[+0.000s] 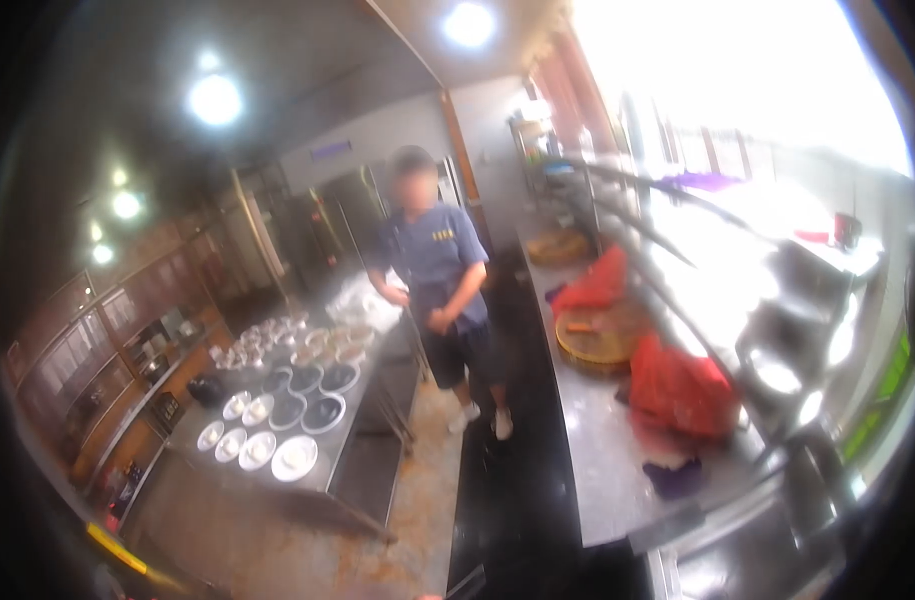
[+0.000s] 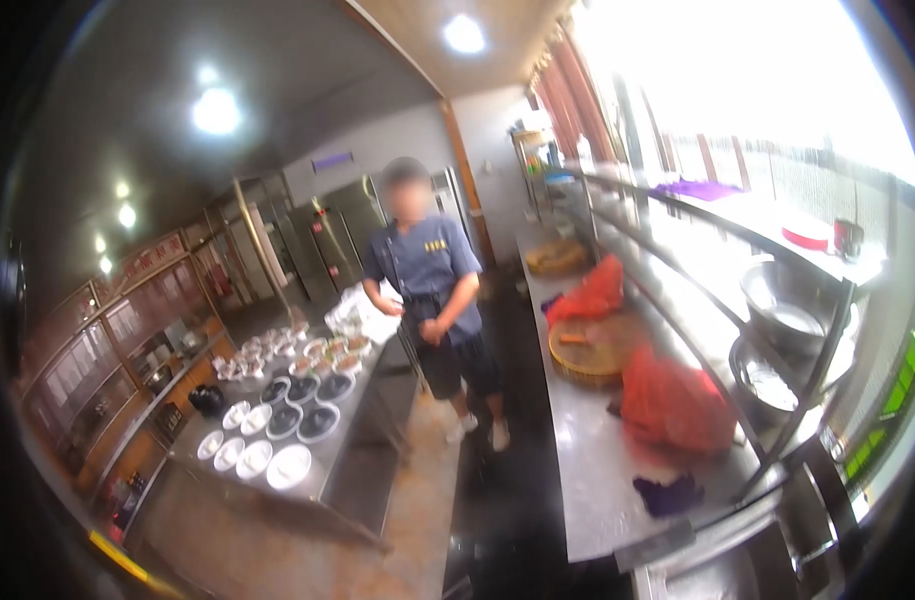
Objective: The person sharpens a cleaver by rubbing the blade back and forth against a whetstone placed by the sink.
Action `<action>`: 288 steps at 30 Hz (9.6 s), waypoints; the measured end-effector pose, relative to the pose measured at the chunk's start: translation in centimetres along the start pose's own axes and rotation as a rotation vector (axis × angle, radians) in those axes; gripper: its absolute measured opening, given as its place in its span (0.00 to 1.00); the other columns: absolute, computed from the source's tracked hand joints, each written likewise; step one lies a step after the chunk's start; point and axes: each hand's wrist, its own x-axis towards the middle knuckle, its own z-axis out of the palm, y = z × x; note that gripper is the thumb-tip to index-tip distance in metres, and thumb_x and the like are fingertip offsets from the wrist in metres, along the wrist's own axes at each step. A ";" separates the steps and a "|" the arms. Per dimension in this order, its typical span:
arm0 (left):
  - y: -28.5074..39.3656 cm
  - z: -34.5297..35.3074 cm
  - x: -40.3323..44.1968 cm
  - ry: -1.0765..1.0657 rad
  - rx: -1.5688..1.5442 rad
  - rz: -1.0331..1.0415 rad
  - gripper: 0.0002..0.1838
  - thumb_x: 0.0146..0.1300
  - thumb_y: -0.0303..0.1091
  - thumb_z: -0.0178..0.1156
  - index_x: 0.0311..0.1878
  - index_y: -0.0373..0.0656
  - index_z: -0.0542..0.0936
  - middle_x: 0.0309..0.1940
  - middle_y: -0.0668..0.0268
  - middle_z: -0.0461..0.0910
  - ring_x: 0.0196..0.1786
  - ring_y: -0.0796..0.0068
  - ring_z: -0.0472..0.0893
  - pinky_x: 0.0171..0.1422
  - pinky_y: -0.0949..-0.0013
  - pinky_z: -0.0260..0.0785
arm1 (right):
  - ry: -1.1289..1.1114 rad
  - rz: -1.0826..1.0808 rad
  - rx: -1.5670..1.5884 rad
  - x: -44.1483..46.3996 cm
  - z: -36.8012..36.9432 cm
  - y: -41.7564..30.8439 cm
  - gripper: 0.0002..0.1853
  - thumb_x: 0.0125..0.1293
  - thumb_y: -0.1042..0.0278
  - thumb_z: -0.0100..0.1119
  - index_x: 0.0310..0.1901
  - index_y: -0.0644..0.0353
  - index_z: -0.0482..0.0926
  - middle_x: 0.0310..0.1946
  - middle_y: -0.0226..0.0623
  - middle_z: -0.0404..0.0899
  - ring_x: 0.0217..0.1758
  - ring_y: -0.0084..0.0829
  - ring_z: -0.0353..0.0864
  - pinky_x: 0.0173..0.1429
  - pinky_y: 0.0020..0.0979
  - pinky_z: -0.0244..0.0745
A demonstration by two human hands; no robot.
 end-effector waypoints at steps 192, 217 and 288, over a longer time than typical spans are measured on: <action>59.6 6.7 10.4 -0.060 -0.053 1.600 0.26 0.70 0.30 0.54 0.71 0.39 0.77 0.76 0.51 0.71 0.82 0.47 0.64 0.86 0.44 0.54 | -0.844 1.444 -0.503 -56.0 5.7 8.3 0.51 0.55 0.35 0.75 0.69 0.73 0.74 0.27 0.53 0.85 0.31 0.55 0.86 0.38 0.50 0.79; 48.5 3.6 8.9 0.229 -0.085 1.301 0.23 0.70 0.26 0.51 0.67 0.35 0.77 0.72 0.45 0.74 0.75 0.45 0.73 0.81 0.52 0.66 | -0.967 1.234 -0.116 -54.7 10.6 14.0 0.56 0.42 0.29 0.80 0.69 0.63 0.79 0.24 0.42 0.86 0.29 0.46 0.88 0.39 0.46 0.82; 48.9 1.0 4.4 0.325 0.188 1.177 0.26 0.65 0.25 0.55 0.67 0.33 0.77 0.73 0.50 0.74 0.77 0.54 0.73 0.76 0.55 0.70 | -0.951 0.947 -0.167 -56.1 10.5 14.5 0.55 0.45 0.34 0.81 0.69 0.67 0.77 0.29 0.49 0.84 0.34 0.50 0.83 0.44 0.46 0.78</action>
